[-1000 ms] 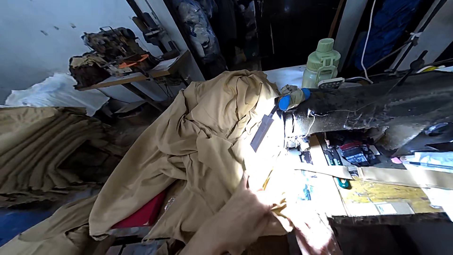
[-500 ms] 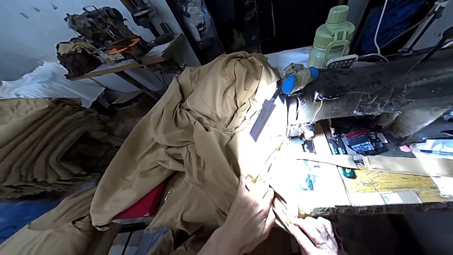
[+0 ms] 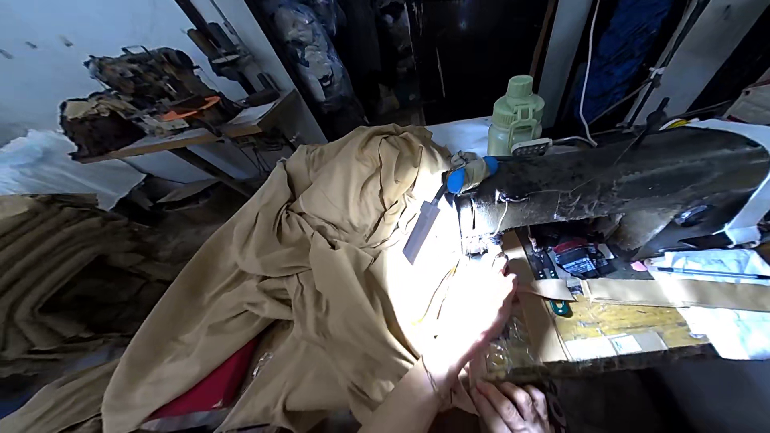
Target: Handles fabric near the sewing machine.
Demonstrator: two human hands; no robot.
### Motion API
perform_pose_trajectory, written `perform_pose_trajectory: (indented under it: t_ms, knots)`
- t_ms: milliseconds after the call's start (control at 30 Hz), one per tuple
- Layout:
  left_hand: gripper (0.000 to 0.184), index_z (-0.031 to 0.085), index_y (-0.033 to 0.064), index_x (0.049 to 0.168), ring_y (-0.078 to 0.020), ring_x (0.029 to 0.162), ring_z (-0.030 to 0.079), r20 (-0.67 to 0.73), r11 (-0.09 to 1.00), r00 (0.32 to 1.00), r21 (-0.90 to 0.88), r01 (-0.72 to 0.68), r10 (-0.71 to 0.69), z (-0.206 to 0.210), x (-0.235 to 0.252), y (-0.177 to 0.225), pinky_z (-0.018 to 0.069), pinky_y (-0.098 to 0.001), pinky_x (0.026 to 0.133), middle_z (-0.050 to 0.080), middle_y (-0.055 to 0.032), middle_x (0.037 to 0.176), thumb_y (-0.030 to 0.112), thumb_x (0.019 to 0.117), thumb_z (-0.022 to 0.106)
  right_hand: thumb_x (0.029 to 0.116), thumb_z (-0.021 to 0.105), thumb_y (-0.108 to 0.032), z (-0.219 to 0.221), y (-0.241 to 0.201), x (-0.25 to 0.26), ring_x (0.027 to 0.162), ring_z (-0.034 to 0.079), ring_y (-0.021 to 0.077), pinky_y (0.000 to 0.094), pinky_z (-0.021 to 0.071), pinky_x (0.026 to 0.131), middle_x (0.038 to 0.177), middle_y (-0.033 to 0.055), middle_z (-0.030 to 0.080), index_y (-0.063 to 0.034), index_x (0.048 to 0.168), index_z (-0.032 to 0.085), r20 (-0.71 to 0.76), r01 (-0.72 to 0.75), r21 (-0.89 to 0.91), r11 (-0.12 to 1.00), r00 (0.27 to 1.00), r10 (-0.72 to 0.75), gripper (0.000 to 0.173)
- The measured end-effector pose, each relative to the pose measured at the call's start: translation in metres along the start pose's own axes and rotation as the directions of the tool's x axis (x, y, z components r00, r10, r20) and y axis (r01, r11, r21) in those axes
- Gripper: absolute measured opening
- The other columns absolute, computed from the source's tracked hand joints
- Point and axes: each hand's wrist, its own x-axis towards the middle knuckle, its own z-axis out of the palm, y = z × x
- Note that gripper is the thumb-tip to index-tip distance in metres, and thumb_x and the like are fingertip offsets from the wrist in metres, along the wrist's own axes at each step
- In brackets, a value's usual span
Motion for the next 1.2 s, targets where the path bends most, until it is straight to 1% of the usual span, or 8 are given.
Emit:
perform_pose_trajectory:
  t_ms: [133, 167, 233, 333, 467, 767, 1033, 1200]
  knots:
    - [0.028, 0.071, 0.0061, 0.117, -0.0199, 0.108, 0.067, 0.116, 0.938, 0.988, -0.318, 0.137, -0.105, -0.036, -0.043, -0.004, 0.0524, -0.0366, 0.094, 0.071, -0.0100, 0.114, 0.027, 0.1009, 0.062, 0.1013, 0.052, -0.012, 0.003, 0.002, -0.002, 0.112, 0.058, 0.0170, 0.0378, 0.0362, 0.100, 0.120, -0.0046, 0.071, -0.0221, 0.108, 0.073, -0.037, 0.007, -0.026, 1.000, 0.999, -0.008, 0.024]
    - [0.032, 0.072, 0.0049, 0.113, -0.0162, 0.094, 0.070, -0.030, 0.915, 0.998, -0.402, 0.036, -0.052, -0.020, -0.056, -0.021, 0.0568, -0.0300, 0.081, 0.073, -0.0100, 0.104, 0.032, 0.0990, 0.062, 0.1014, 0.052, -0.012, 0.003, 0.003, -0.002, 0.112, 0.058, 0.0161, 0.0373, 0.0358, 0.101, 0.120, -0.0054, 0.071, -0.0224, 0.107, 0.073, -0.052, 0.005, -0.013, 1.000, 0.999, -0.006, 0.024]
    - [0.035, 0.068, 0.0069, 0.127, -0.0159, 0.103, 0.068, 0.297, 0.805, 0.947, -0.530, 0.268, -0.119, -0.051, -0.074, -0.019, 0.0540, -0.0354, 0.092, 0.072, -0.0104, 0.115, 0.031, 0.1041, 0.056, 0.1019, 0.051, -0.011, 0.005, 0.005, -0.002, 0.111, 0.058, 0.0155, 0.0365, 0.0348, 0.102, 0.117, -0.0054, 0.072, -0.0215, 0.103, 0.072, -0.094, 0.002, 0.044, 0.999, 0.996, 0.003, 0.023]
    - [0.023, 0.072, 0.0076, 0.108, -0.0159, 0.098, 0.071, 0.145, 0.855, 0.987, -0.518, 0.022, 0.063, -0.039, -0.118, -0.024, 0.0575, -0.0354, 0.087, 0.074, -0.0065, 0.108, 0.020, 0.1048, 0.053, 0.1002, 0.055, -0.011, 0.004, 0.005, -0.005, 0.106, 0.059, 0.0161, 0.0354, 0.0363, 0.100, 0.109, -0.0012, 0.073, -0.0195, 0.100, 0.073, -0.133, -0.022, 0.139, 0.990, 0.990, 0.041, 0.020]
    - [0.021, 0.075, 0.0082, 0.108, -0.0173, 0.113, 0.069, -0.118, 0.868, 0.975, -0.445, -0.219, 0.186, -0.010, -0.145, -0.024, 0.0537, -0.0296, 0.099, 0.073, -0.0089, 0.120, 0.007, 0.0999, 0.056, 0.0995, 0.057, -0.015, 0.002, 0.006, -0.009, 0.101, 0.058, 0.0193, 0.0362, 0.0383, 0.099, 0.100, 0.0053, 0.064, -0.0227, 0.103, 0.070, -0.115, -0.029, 0.119, 0.993, 0.992, 0.043, 0.016]
    - [0.021, 0.074, 0.0091, 0.112, -0.0176, 0.111, 0.070, -0.226, 0.938, 0.962, -0.273, -0.212, 0.152, -0.018, -0.134, -0.016, 0.0556, -0.0295, 0.096, 0.073, -0.0095, 0.121, 0.013, 0.1025, 0.055, 0.0946, 0.062, -0.007, -0.014, -0.001, 0.009, 0.113, 0.062, 0.0264, 0.0427, 0.0407, 0.099, 0.117, 0.0076, 0.074, -0.0173, 0.093, 0.077, 0.035, -0.047, 0.066, 0.997, 0.998, 0.045, 0.018]
    - [0.033, 0.069, 0.0044, 0.128, -0.0297, 0.091, 0.076, -0.105, 0.970, 0.981, -0.199, 0.141, -0.165, -0.021, -0.103, -0.016, 0.0609, -0.0470, 0.071, 0.076, -0.0114, 0.112, 0.015, 0.1034, 0.049, 0.0966, 0.061, -0.005, -0.034, -0.008, 0.031, 0.106, 0.070, 0.0284, 0.0451, 0.0472, 0.098, 0.112, 0.0151, 0.076, -0.0095, 0.100, 0.078, 0.152, -0.033, 0.125, 0.992, 0.988, 0.013, 0.018]
    - [0.028, 0.074, 0.0084, 0.114, -0.0209, 0.117, 0.067, -0.166, 0.959, 0.985, -0.284, 0.007, -0.056, 0.009, -0.098, -0.031, 0.0511, -0.0398, 0.103, 0.073, -0.0061, 0.123, 0.020, 0.1034, 0.051, 0.0987, 0.060, -0.005, -0.040, -0.010, 0.038, 0.100, 0.071, 0.0270, 0.0450, 0.0472, 0.097, 0.107, 0.0124, 0.076, -0.0089, 0.106, 0.078, 0.196, -0.061, 0.181, 0.982, 0.980, 0.025, 0.020]
